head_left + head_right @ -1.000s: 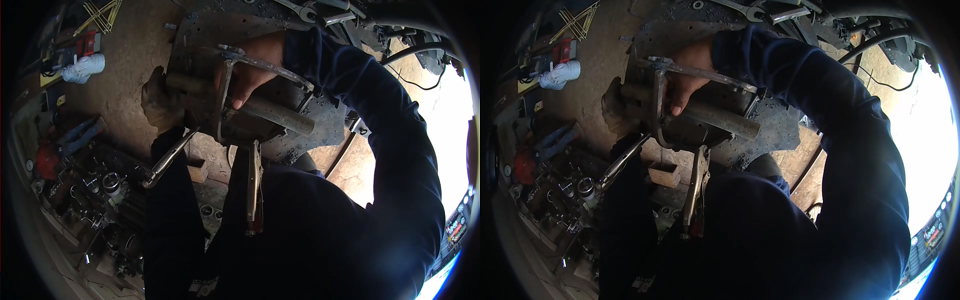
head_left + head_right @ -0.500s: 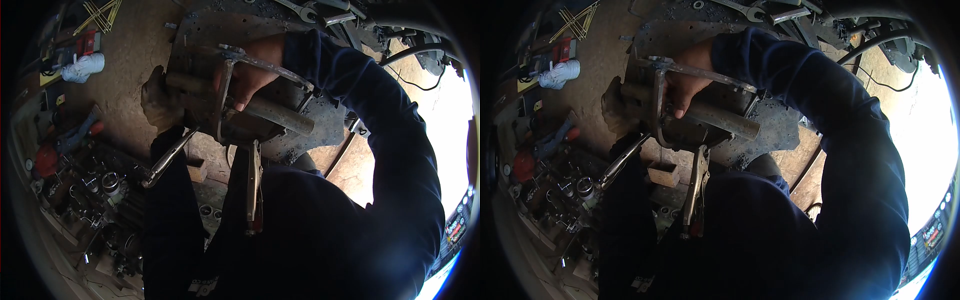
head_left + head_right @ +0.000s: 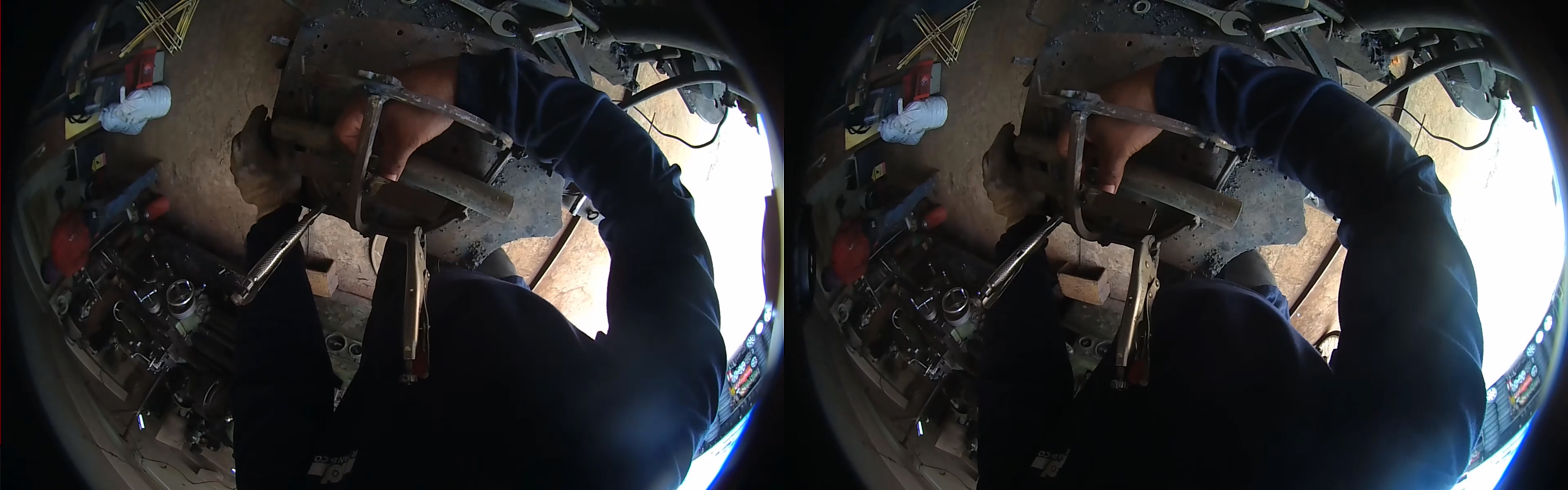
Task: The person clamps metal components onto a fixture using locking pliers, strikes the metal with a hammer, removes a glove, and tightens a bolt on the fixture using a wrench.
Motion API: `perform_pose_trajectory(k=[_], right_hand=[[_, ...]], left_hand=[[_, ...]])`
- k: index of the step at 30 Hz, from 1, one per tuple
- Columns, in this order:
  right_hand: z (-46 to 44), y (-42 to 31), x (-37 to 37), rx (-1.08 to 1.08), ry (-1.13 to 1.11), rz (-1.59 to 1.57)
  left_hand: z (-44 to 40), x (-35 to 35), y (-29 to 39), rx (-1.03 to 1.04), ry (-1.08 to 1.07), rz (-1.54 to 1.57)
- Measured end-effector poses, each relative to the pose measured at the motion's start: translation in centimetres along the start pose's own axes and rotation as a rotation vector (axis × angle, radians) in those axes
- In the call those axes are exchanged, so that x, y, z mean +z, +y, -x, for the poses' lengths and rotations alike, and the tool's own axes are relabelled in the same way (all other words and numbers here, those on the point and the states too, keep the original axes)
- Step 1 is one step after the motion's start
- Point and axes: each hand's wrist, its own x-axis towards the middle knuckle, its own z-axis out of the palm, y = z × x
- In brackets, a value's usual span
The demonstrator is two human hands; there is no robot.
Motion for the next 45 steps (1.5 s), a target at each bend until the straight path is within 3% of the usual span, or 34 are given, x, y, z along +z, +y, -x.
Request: perform_pose_trajectory(k=[20, 24, 27, 29, 33, 36, 45], right_hand=[[0.6, 0.8, 0.2, 0.012, -0.012, -0.18], [-0.4, 1.6, 0.2, -0.107, -0.066, -0.101], [0.6, 1.4, 0.7, -0.083, 0.071, -0.231], [0.3, 1.7, 0.8, -0.099, 0.049, -0.232], [0.1, 0.9, 0.3, -0.12, 0.031, -0.22], [0.7, -0.5, -0.2, 0.034, 0.0, 0.009], [0.6, 0.5, -0.3, -0.081, 0.019, 0.061]], left_hand=[[0.1, -0.2, 0.0, 0.027, -0.037, 0.003], [-0.1, -0.1, -0.2, 0.027, -0.026, 0.001], [0.0, -0.2, -0.2, 0.027, -0.032, 0.011], [0.0, -0.4, 0.1, 0.028, -0.037, 0.006], [-0.1, -0.4, 0.1, 0.007, -0.054, 0.004], [-0.1, -0.2, -0.1, 0.037, -0.028, 0.033], [-0.2, -0.4, 0.2, -0.028, -0.063, -0.016]])
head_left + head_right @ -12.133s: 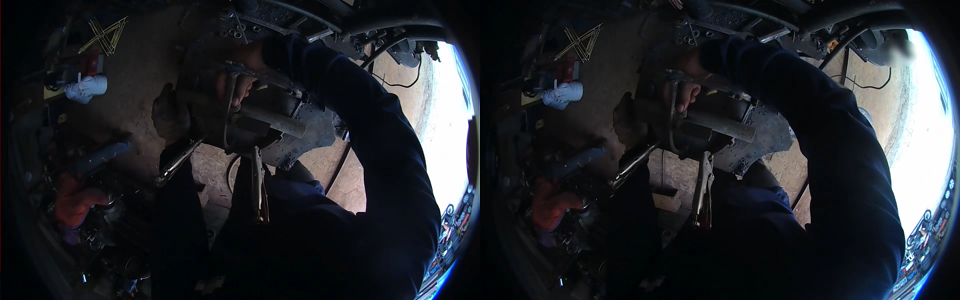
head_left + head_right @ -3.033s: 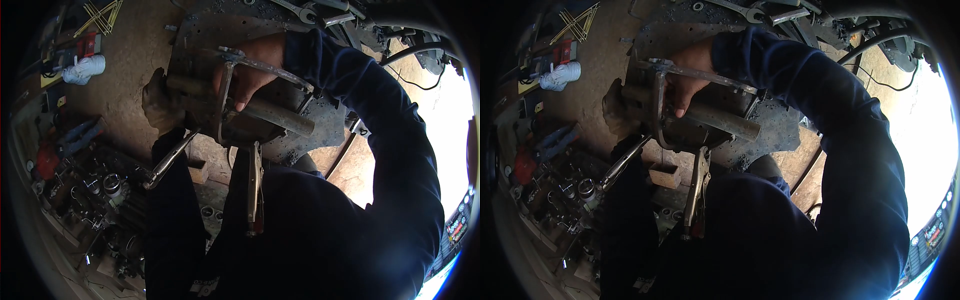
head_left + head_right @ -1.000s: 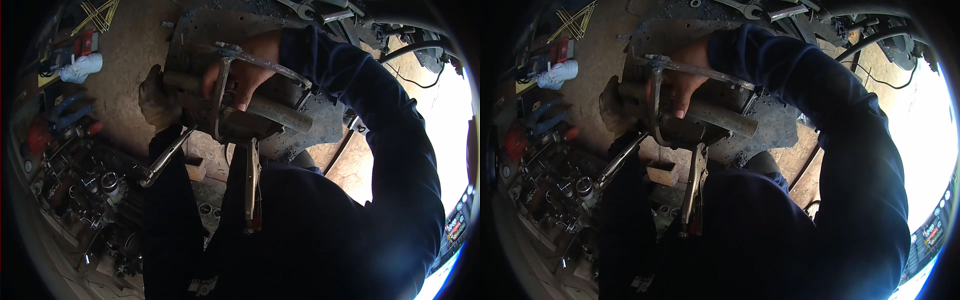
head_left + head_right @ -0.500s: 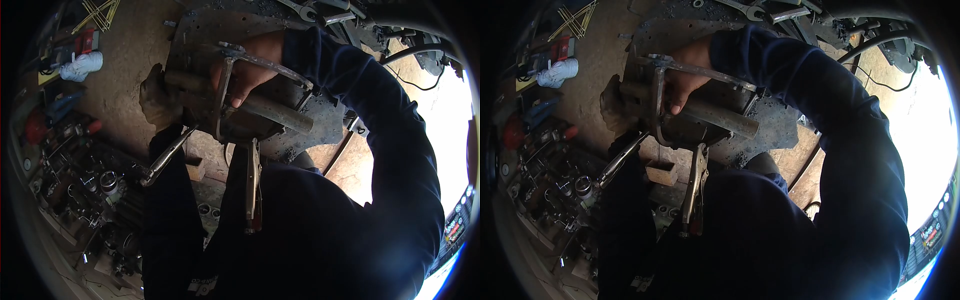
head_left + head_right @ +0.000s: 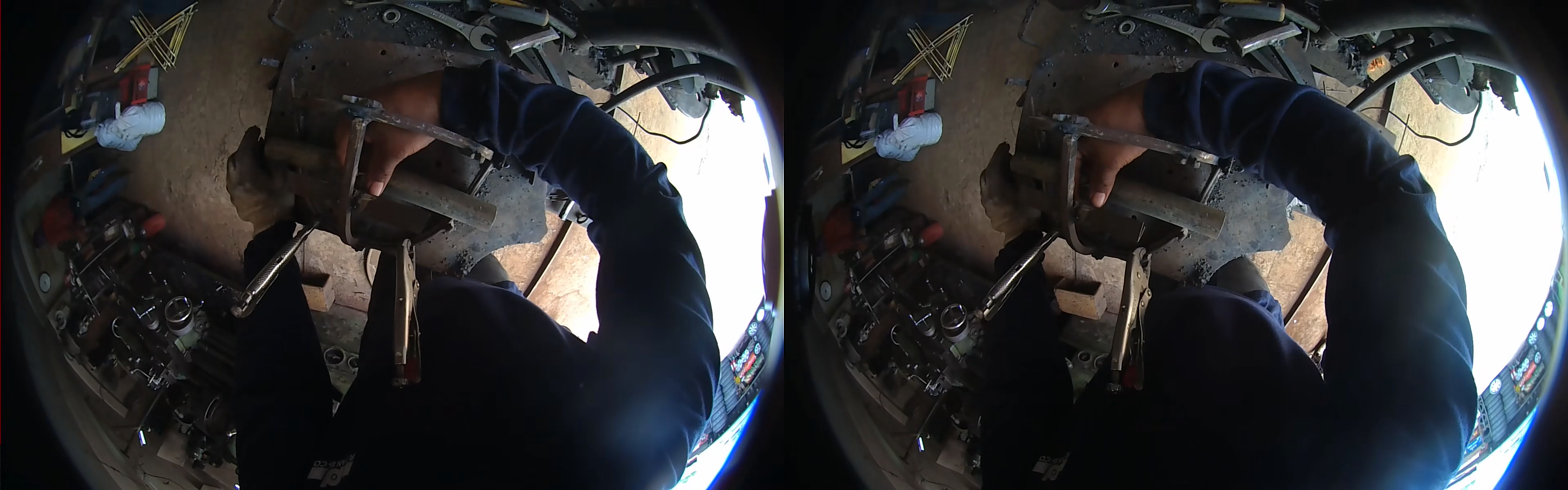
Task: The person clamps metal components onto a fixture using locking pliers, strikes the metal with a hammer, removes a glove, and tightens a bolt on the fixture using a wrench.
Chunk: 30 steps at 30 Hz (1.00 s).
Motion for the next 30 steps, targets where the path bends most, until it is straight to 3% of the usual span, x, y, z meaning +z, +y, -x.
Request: perform_pose_trajectory(k=[3, 5, 7, 9, 10, 12, 13, 15, 18, 25, 27, 28, 30], right_hand=[[2.9, -1.4, -1.4, 0.165, 0.09, 0.028], [5.1, -1.2, -3.4, 0.296, 0.452, 0.4], [8.0, -1.9, -5.0, 0.45, 0.712, 0.457], [9.9, -2.8, -5.2, 0.78, 0.787, 0.841], [10.1, -3.0, -5.1, 0.777, 0.785, 0.846], [10.2, -3.3, -5.1, 1.122, 0.565, 0.877], [10.1, -2.7, -4.9, 1.119, 0.568, 0.886], [9.6, -0.6, -4.2, 1.059, 0.734, 0.98], [9.1, 0.1, -4.5, 1.055, 0.788, 0.978], [9.3, -2.8, -5.8, 0.99, 0.786, 1.005], [9.8, -3.6, -7.1, 0.994, 0.531, 0.67], [10.7, -3.1, -7.6, 1.003, 0.546, 0.68], [12.8, -2.7, -7.5, 0.677, 0.531, 0.867]], left_hand=[[-0.1, 0.1, 0.2, 0.026, 0.01, 0.019], [-0.2, 0.1, 0.5, 0.028, 0.01, 0.028], [-0.2, 0.7, -0.1, -0.058, -0.004, 0.116], [-0.1, 1.0, -0.3, -0.143, -0.022, 0.2], [0.0, 0.8, -0.2, -0.162, -0.024, 0.222], [0.0, -0.5, 1.2, -0.146, -0.025, 0.126], [-0.1, -1.2, 1.9, -0.113, -0.024, 0.008], [-0.1, -0.9, 1.4, -0.126, -0.021, 0.035], [0.1, -0.3, 1.2, -0.133, -0.005, 0.057], [-0.5, -2.0, 2.9, -0.176, -0.08, -0.007], [-0.3, -2.0, 3.1, -0.174, -0.052, -0.012], [-0.4, -2.0, 3.1, -0.179, -0.029, -0.024], [-0.4, -1.9, 2.9, -0.16, 0.0, -0.012]])
